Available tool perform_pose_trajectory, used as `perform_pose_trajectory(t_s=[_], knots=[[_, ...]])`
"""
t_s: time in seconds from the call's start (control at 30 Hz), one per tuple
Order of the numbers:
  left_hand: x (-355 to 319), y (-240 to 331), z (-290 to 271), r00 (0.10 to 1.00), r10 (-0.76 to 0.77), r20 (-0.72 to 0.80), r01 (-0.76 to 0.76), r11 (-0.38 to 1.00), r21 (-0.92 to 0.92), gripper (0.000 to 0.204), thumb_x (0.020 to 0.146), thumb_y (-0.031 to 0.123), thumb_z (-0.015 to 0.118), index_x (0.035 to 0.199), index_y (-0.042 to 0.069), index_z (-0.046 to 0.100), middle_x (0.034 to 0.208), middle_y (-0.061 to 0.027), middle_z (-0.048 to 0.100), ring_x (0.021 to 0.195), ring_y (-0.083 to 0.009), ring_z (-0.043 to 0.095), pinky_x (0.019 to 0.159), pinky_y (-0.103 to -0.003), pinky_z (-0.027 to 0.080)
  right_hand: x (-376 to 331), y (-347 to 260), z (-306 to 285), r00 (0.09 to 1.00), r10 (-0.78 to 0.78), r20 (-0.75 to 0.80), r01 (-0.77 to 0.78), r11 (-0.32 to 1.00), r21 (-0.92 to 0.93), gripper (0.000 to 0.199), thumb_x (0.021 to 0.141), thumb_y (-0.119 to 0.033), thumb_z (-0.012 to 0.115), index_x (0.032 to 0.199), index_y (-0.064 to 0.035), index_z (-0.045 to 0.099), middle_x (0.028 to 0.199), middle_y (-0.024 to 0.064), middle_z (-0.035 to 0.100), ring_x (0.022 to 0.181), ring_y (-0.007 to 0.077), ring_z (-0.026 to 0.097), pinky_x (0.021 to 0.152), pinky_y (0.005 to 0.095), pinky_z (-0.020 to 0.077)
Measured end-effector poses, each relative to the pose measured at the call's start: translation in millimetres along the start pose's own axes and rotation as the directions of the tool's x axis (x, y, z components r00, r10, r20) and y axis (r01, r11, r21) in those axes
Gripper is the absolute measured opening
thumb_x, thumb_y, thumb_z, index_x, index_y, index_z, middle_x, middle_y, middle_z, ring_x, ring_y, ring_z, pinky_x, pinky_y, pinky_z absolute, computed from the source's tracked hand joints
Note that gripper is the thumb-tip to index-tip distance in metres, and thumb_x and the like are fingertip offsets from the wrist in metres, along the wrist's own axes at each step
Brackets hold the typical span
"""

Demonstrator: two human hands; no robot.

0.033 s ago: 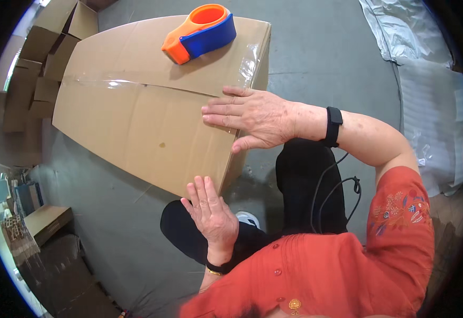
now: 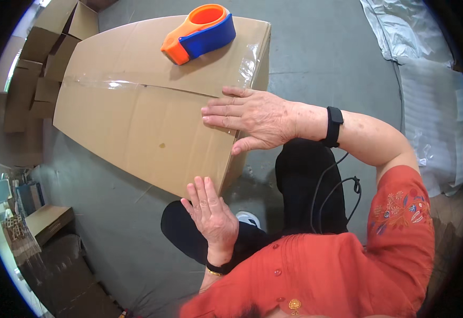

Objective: Seal a large cardboard box using a hand-held tape dispenser.

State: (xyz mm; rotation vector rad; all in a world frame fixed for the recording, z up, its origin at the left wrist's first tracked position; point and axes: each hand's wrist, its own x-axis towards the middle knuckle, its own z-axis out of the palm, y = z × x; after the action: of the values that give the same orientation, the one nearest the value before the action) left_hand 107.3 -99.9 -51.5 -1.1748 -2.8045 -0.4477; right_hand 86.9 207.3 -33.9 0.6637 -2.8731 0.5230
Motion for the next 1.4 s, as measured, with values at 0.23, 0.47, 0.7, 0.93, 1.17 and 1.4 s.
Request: perform_pose_trajectory(t_s=[0.23,0.47,0.7,0.93,1.17,1.4], knots=[[-5,4,-7,0.999,-0.008,0.04,0.005,0.996,0.087,0.06,0.097,0.001,0.054,0.156,-0.001,0.039,0.163,-0.0196,0.037,0.156,-0.0358,0.026,0.128,-0.051,0.013,-22,60,-23,0.94,0.247,-0.233,-0.302,0.923,-0.24,0.063,0.11,-0.05,0.035,0.16,-0.012,0.034,0.165,0.0081,0.036,0.155,0.0261,0.027,0.129,0.0492,0.0159],[-5,9,-5,0.999,0.016,0.034,-0.022,0.981,0.192,0.062,0.1,0.004,0.052,0.159,0.001,0.032,0.165,-0.0196,0.034,0.155,-0.0369,0.027,0.127,-0.052,0.016,-50,128,-12,0.877,0.398,-0.269,-0.425,0.904,-0.047,0.059,0.112,-0.048,0.029,0.157,-0.0111,0.041,0.165,0.0086,0.037,0.155,0.0262,0.027,0.129,0.0439,0.0164],[-10,14,-4,0.998,0.014,0.059,-0.027,0.973,0.23,0.06,0.102,0.006,0.052,0.159,0.002,0.032,0.164,-0.0202,0.035,0.155,-0.0376,0.028,0.127,-0.052,0.018,-110,158,27,0.469,0.771,-0.43,-0.529,0.636,0.562,0.067,0.11,-0.049,0.036,0.157,-0.0018,0.038,0.164,0.0183,0.036,0.154,0.0305,0.03,0.126,0.0387,0.0253],[-8,11,-3,0.998,0.024,0.054,-0.036,0.973,0.227,0.06,0.101,0.006,0.053,0.158,0.0,0.033,0.163,-0.021,0.036,0.154,-0.0388,0.029,0.126,-0.053,0.019,-92,154,30,0.5,0.784,-0.367,-0.543,0.615,0.572,0.078,0.107,-0.06,0.035,0.161,-0.0047,0.031,0.167,0.0171,0.029,0.156,0.03,0.025,0.127,0.0374,0.0218],[-9,7,1,0.998,0.048,0.039,-0.055,0.978,0.201,0.065,0.098,0.001,0.054,0.159,0.001,0.031,0.164,-0.0214,0.033,0.154,-0.0391,0.028,0.127,-0.052,0.02,-50,167,34,0.55,0.741,-0.385,-0.229,0.577,0.784,0.077,0.108,-0.062,0.031,0.16,-0.0058,0.034,0.165,0.0148,0.035,0.154,0.0279,0.03,0.126,0.0368,0.0247],[-8,7,-1,0.998,0.05,0.039,-0.058,0.975,0.213,0.068,0.096,0.0,0.056,0.159,0.001,0.031,0.164,-0.0211,0.033,0.154,-0.0387,0.027,0.127,-0.051,0.021,-71,177,40,0.537,0.804,-0.255,-0.397,0.508,0.764,0.069,0.11,-0.056,0.029,0.151,-0.0036,0.047,0.152,0.02,0.052,0.144,0.0333,0.044,0.121,0.0386,0.032]])
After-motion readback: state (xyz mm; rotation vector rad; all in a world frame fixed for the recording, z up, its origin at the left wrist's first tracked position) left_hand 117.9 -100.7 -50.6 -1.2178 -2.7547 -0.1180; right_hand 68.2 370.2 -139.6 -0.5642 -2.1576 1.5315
